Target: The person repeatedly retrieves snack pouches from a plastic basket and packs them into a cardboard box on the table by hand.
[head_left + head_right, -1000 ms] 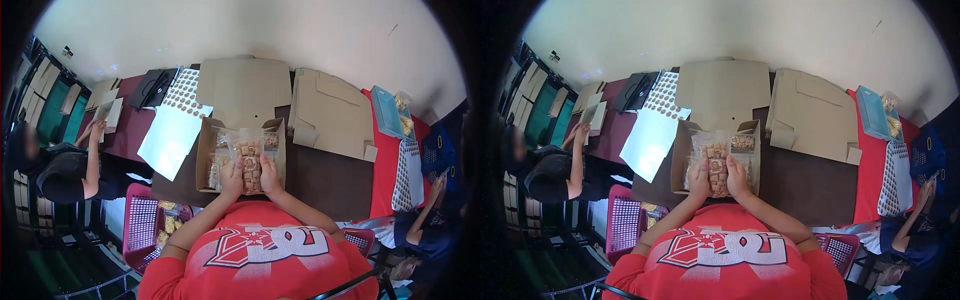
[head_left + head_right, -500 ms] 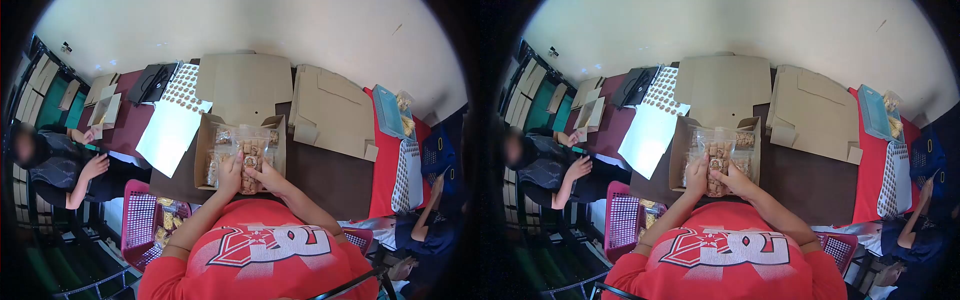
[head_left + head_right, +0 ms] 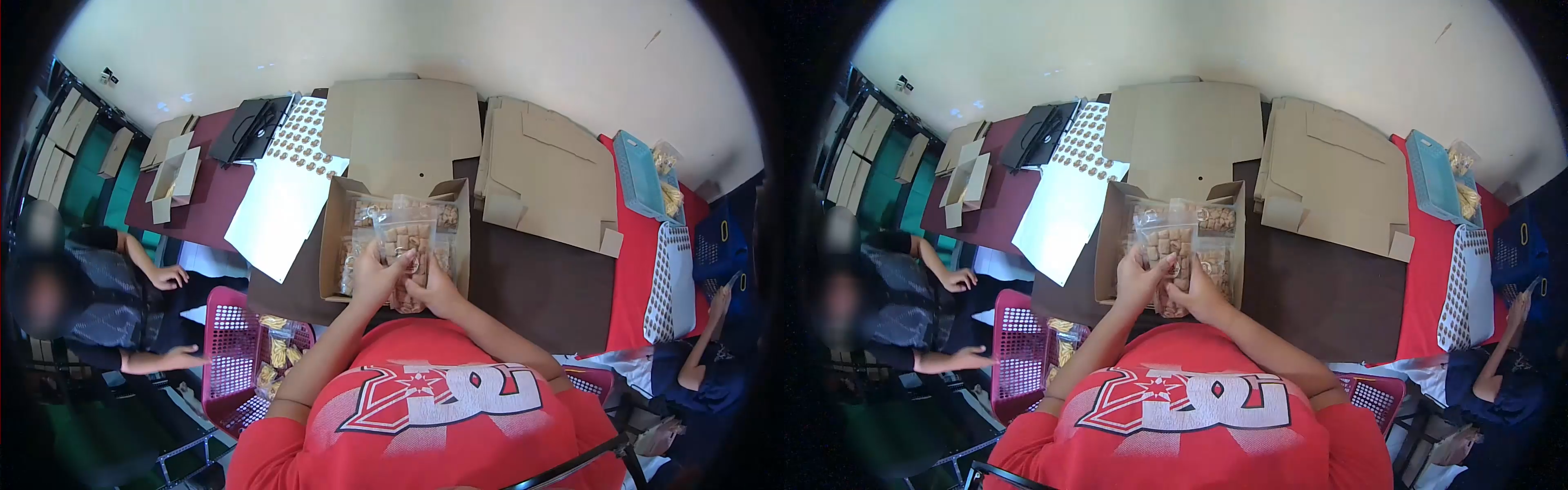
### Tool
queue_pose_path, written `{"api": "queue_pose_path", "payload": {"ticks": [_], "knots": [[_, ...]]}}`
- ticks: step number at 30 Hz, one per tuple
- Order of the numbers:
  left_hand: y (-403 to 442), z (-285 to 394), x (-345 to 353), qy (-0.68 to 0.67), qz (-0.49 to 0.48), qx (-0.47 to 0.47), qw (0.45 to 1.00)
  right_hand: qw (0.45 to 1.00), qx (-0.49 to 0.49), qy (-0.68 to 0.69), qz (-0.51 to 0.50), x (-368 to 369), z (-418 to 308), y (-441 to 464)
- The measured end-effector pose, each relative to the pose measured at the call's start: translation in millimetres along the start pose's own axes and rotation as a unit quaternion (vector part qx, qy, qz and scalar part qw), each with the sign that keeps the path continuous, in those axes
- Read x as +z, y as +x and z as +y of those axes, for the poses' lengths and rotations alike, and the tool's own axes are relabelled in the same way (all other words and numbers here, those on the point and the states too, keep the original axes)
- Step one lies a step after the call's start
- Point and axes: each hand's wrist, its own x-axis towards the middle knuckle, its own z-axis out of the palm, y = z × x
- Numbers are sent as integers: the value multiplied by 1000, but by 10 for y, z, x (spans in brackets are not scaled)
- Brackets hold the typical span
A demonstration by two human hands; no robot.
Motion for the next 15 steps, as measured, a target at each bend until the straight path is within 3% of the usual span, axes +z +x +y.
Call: {"api": "queue_pose_path", "payload": {"ticks": [2,5,7,11,15], "knots": [[-44,-96,34,-10,20,12,1000,996,50,-58,44,83,-153,-70],[-58,-247,60,44,56,16,997,997,59,-48,21,103,0,-67],[-71,-296,92,-50,63,15,997,996,63,-64,18,114,55,-77],[-39,-349,100,-53,58,-19,997,998,36,-55,11,87,12,-62],[10,-434,81,-152,62,5,986,999,26,-18,-9,65,85,-41]]}}
